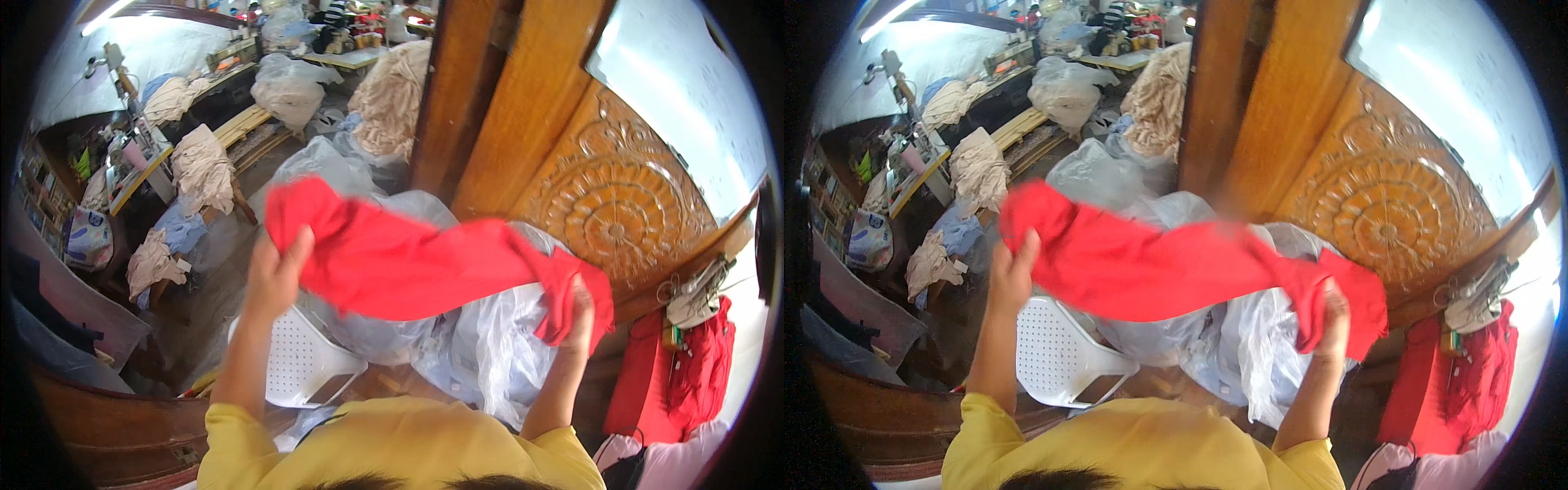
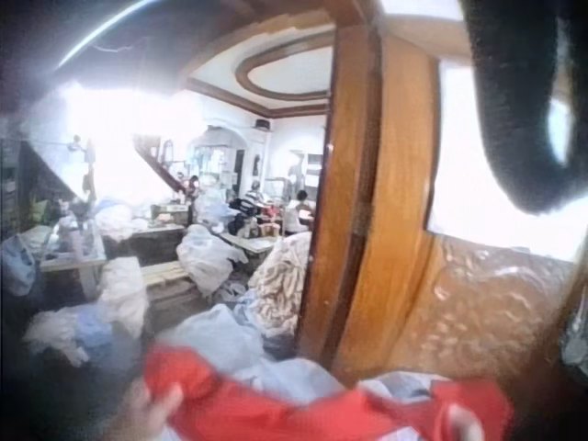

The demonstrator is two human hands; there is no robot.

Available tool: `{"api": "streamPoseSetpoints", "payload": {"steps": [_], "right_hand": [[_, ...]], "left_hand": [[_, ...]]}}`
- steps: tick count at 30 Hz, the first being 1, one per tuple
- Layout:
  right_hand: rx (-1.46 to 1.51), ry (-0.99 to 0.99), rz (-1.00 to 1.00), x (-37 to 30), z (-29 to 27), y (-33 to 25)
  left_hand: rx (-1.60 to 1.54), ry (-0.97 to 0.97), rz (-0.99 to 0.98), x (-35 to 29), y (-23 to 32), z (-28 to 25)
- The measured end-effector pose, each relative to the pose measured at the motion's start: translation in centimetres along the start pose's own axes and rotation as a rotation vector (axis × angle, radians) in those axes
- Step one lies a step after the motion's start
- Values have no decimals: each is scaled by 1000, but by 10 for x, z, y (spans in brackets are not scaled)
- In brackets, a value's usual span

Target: The person picks up red tank tops from a large pile on a table, spreads them out to check the logo and neckline, folds the side of one garment, and then moves away to place it in a different pile.

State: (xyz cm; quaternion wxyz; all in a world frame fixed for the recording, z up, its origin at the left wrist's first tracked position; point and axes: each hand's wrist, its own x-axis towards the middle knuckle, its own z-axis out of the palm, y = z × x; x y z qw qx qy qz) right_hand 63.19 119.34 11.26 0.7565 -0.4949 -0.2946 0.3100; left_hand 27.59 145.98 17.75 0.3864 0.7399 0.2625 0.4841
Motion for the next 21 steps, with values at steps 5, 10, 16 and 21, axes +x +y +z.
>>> {"api": "streamPoseSetpoints", "payload": {"steps": [5, 10, 16, 21], "right_hand": [[-22, 272, -273, -32, -62, -51], [437, 493, -158, -63, -104, -60], [449, 432, -222, -85, -133, -60], [318, 470, -147, -103, -124, -72]], "left_hand": [[-282, 152, 22, 51, 18, 57], [-474, -97, -149, 100, 27, 112], [-934, -676, -163, 140, 6, 183], [-804, -858, -107, 168, 4, 218]]}}
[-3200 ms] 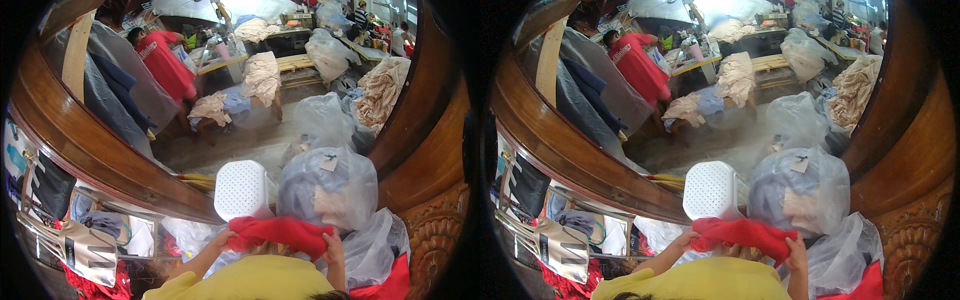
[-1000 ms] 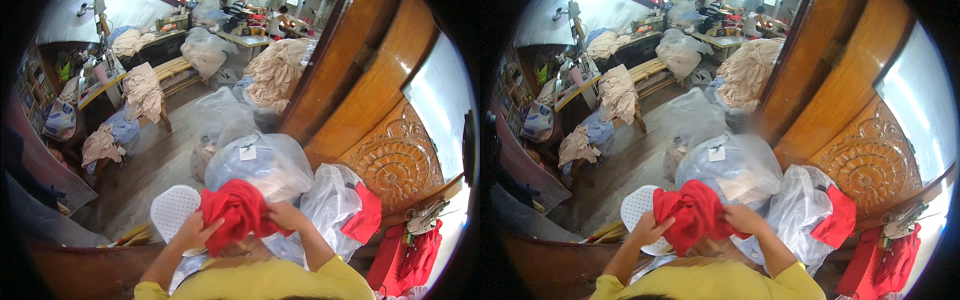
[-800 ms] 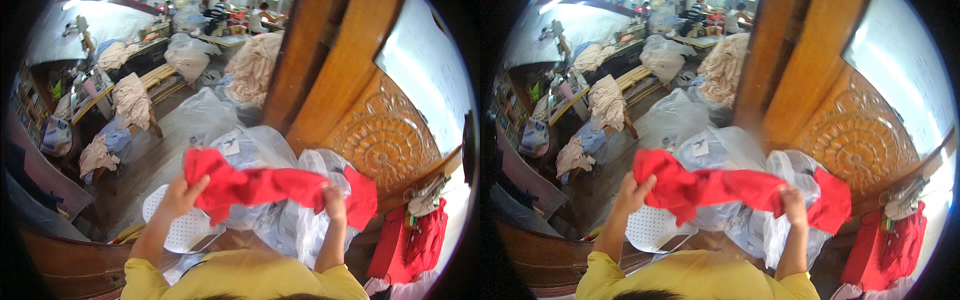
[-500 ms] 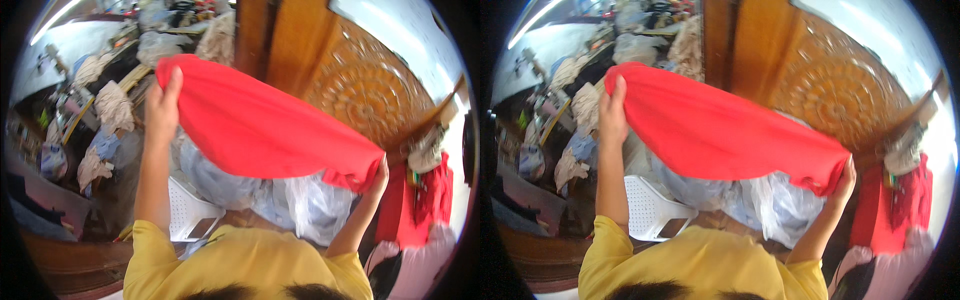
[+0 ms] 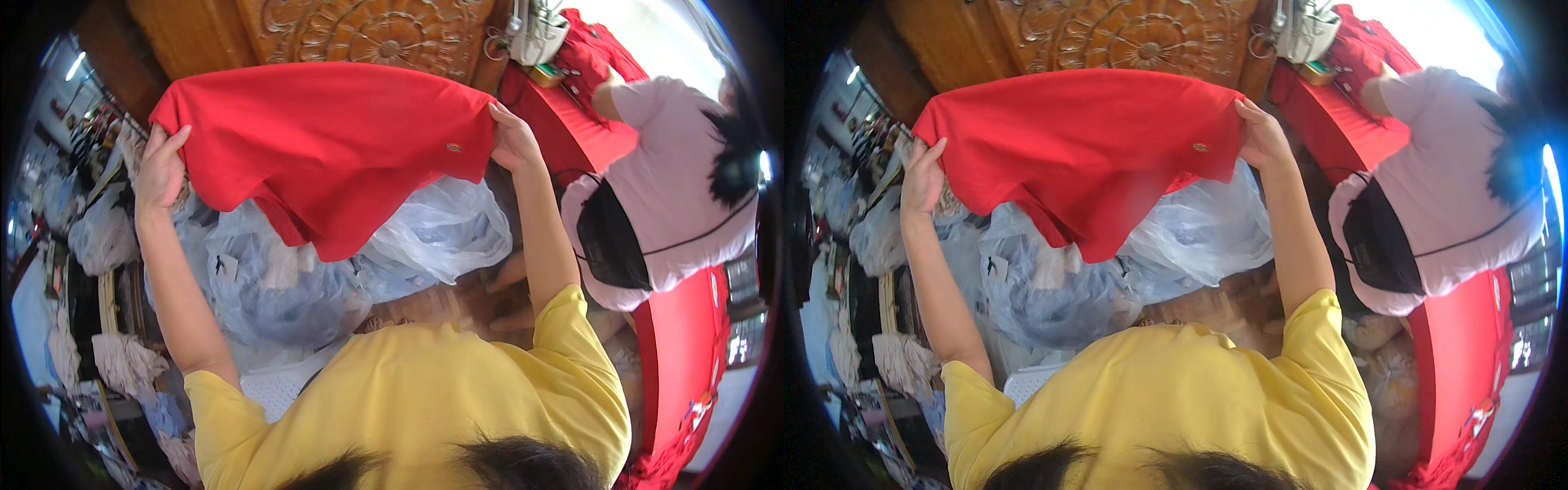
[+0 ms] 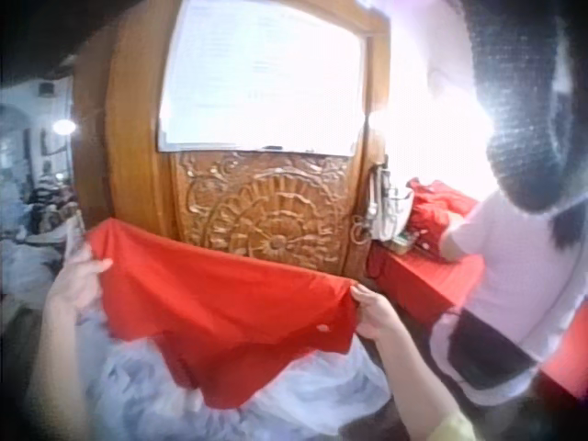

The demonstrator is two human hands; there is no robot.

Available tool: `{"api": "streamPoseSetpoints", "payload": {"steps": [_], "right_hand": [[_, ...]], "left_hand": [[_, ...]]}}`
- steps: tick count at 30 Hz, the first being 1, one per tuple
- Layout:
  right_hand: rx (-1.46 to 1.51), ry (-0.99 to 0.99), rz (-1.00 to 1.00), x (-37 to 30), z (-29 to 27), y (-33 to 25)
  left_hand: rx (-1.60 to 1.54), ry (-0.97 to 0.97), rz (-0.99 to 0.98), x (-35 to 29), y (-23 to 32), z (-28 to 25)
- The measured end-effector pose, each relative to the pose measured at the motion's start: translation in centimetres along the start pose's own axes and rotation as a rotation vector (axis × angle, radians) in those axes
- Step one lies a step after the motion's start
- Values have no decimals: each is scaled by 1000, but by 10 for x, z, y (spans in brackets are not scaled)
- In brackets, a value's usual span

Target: The person picks up red tank tops from a large pile on a table, spreads them out to check the logo and neckline, folds the side of one garment, and then moves away to place it in a different pile.

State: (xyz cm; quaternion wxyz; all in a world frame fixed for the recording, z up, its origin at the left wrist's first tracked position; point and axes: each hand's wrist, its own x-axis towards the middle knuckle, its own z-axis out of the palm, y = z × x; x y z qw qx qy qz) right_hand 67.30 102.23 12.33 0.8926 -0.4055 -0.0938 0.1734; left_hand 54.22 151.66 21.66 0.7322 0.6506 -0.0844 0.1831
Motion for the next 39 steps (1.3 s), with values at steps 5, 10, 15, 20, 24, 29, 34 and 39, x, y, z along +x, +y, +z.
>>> {"api": "streamPoseSetpoints", "payload": {"steps": [5, 10, 15, 20, 24, 29, 34, 39], "right_hand": [[-54, 5, -167, -43, 5, 1], [88, -84, -254, -141, -3, 24], [34, 328, -351, -279, -5, 29], [-36, 752, -686, -402, -9, 23], [-105, 792, -1207, -490, 23, 21], [4, 1052, -1532, -597, 79, 87], [4, 1243, -1373, -648, 79, 137], [-151, 1671, -1457, -672, 134, 150]], "left_hand": [[-274, 73, -35, 9, -12, -20], [-335, 37, -259, 21, -56, -35], [-234, -229, -403, 19, -98, 1], [42, -516, -628, 6, -155, 129], [19, -1002, -442, 3, -161, 223], [-248, -1180, -345, -43, -140, 320], [-312, -1166, -1158, -149, -187, 464], [-485, -2214, -642, -204, -202, 583]]}}
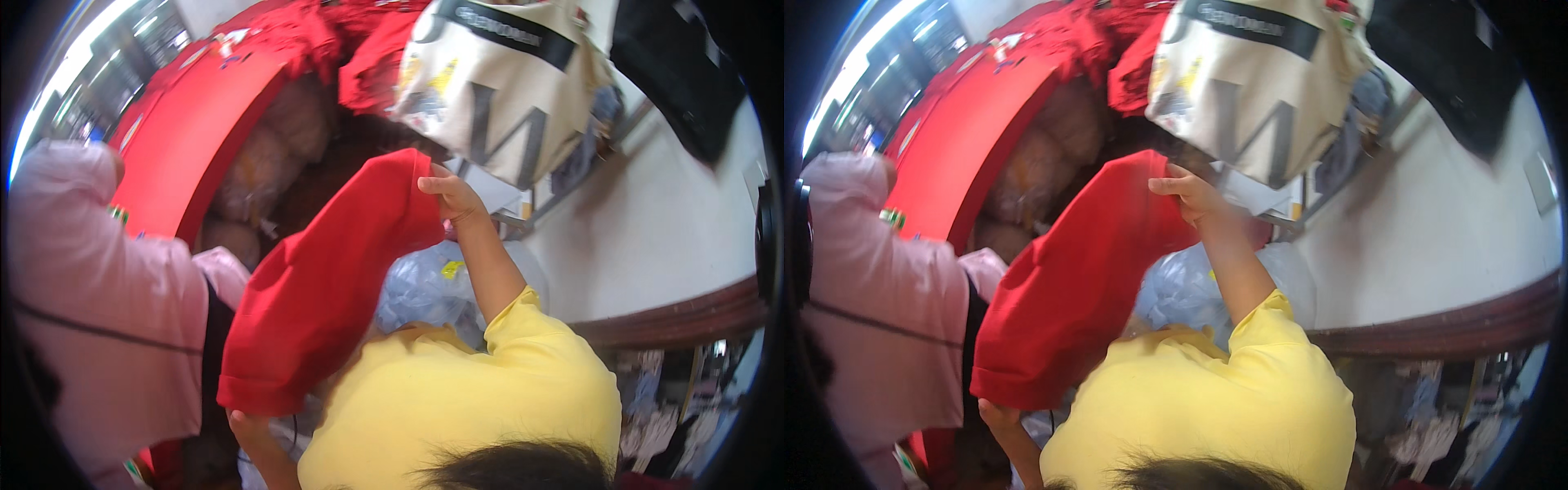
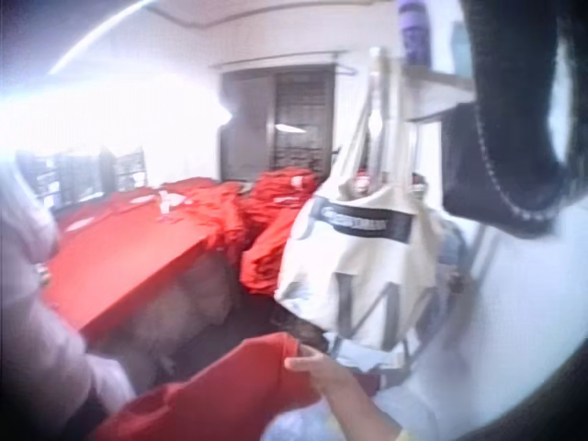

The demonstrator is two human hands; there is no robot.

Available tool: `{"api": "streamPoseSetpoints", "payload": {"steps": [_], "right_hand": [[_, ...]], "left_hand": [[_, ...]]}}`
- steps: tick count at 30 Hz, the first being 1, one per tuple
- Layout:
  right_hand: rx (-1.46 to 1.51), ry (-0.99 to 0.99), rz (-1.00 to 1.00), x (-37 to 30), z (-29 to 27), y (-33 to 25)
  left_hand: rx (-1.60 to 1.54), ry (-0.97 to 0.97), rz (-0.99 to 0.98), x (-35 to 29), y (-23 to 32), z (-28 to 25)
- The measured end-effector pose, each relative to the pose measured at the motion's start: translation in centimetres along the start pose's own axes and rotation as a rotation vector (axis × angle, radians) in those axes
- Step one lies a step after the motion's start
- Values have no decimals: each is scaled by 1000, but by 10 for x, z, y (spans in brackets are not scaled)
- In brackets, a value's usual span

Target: The person picks up red tank tops from a large pile on a table, spreads them out to check the logo and neckline, folds the side of one garment, and then moves away to place it in a different pile.

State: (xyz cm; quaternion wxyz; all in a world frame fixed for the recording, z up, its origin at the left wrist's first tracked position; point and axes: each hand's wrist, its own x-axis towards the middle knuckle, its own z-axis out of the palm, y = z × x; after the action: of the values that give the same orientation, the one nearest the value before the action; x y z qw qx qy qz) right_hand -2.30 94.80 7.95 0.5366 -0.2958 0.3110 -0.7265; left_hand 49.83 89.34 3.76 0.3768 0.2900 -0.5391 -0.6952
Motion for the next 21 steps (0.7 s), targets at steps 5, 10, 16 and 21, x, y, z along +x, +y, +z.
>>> {"api": "streamPoseSetpoints", "payload": {"steps": [5, 10, 16, 21], "right_hand": [[-178, 364, -153, -46, -21, -37], [-274, 745, -189, -106, -58, -22], [-953, 1090, -182, -151, -59, -17], [-1008, 819, 77, -132, -50, 5]], "left_hand": [[-104, -45, -128, 88, 10, 36], [-122, 19, -298, 136, -10, 78], [-120, 66, -334, 165, -32, 99], [-166, -103, -656, 174, -54, 101]]}}
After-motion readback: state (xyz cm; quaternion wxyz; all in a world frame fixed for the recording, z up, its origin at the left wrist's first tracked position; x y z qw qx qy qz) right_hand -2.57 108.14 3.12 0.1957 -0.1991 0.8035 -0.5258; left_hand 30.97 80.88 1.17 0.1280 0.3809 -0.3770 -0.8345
